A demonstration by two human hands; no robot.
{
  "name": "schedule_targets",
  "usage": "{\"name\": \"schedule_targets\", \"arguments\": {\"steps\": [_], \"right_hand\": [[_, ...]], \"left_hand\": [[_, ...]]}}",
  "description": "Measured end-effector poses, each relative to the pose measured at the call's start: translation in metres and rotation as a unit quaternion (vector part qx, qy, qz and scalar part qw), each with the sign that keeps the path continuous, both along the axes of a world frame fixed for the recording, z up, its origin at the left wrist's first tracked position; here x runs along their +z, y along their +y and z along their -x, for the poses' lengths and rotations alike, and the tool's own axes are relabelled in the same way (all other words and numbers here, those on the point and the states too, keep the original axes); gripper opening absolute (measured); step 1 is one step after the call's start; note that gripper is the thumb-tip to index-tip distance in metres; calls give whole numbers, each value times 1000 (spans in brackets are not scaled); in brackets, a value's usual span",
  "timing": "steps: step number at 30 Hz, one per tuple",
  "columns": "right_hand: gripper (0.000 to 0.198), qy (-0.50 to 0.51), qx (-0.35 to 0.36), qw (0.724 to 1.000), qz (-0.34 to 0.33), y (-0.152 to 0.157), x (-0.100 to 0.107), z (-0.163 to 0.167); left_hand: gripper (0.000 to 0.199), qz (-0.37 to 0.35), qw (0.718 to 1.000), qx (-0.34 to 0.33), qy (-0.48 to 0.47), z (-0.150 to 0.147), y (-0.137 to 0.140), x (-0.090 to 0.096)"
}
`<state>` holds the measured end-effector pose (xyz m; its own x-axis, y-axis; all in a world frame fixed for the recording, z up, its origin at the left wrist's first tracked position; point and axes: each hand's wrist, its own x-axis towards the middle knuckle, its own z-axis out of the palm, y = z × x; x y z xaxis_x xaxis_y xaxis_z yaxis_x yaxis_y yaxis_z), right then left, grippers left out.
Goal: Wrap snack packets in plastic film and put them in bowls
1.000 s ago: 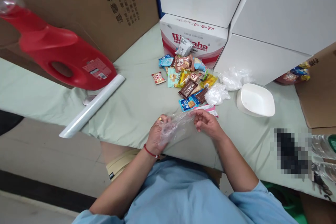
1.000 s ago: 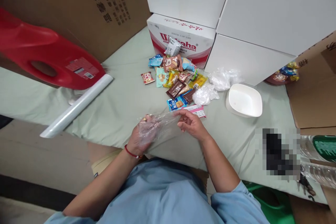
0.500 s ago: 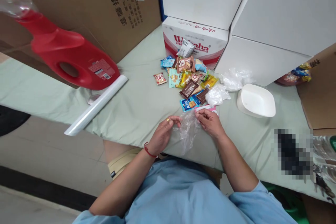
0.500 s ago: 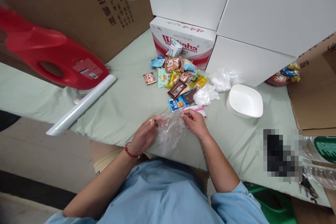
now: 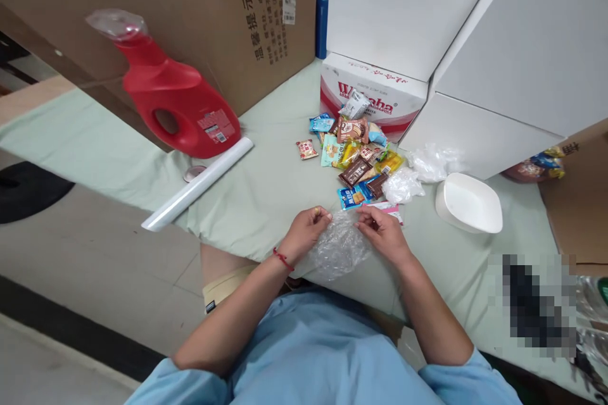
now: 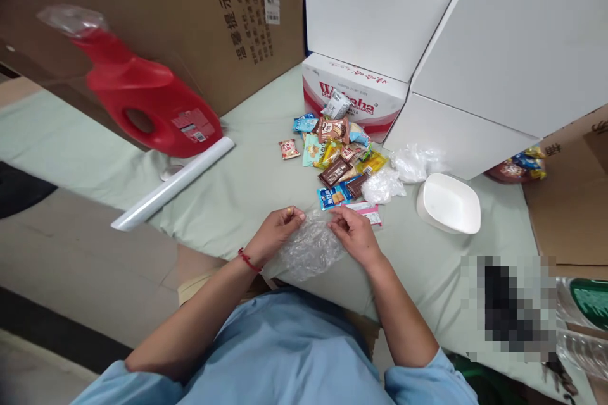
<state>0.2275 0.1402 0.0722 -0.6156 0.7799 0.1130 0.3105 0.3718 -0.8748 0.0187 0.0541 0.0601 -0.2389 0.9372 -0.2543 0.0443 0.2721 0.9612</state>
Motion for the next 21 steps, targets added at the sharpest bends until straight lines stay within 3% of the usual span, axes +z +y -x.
{"name": "schedule_targets", "arguments": {"steps": [7, 13, 16, 21], "right_hand": [[18, -40, 10, 993, -114, -20, 17, -6], [14, -16, 36, 985, -166, -49, 33, -29], [18, -32, 45, 983, -176, -51, 30, -48], [10, -91, 22, 982, -163, -35, 24, -75]], "left_hand": [[28, -48, 989, 142, -9, 11, -7, -15], [25, -87, 952, 284, -80, 32, -11, -21], [28, -100, 942, 307, -94, 44, -15, -21], [27, -133, 942, 290, -106, 51, -21, -23]]}}
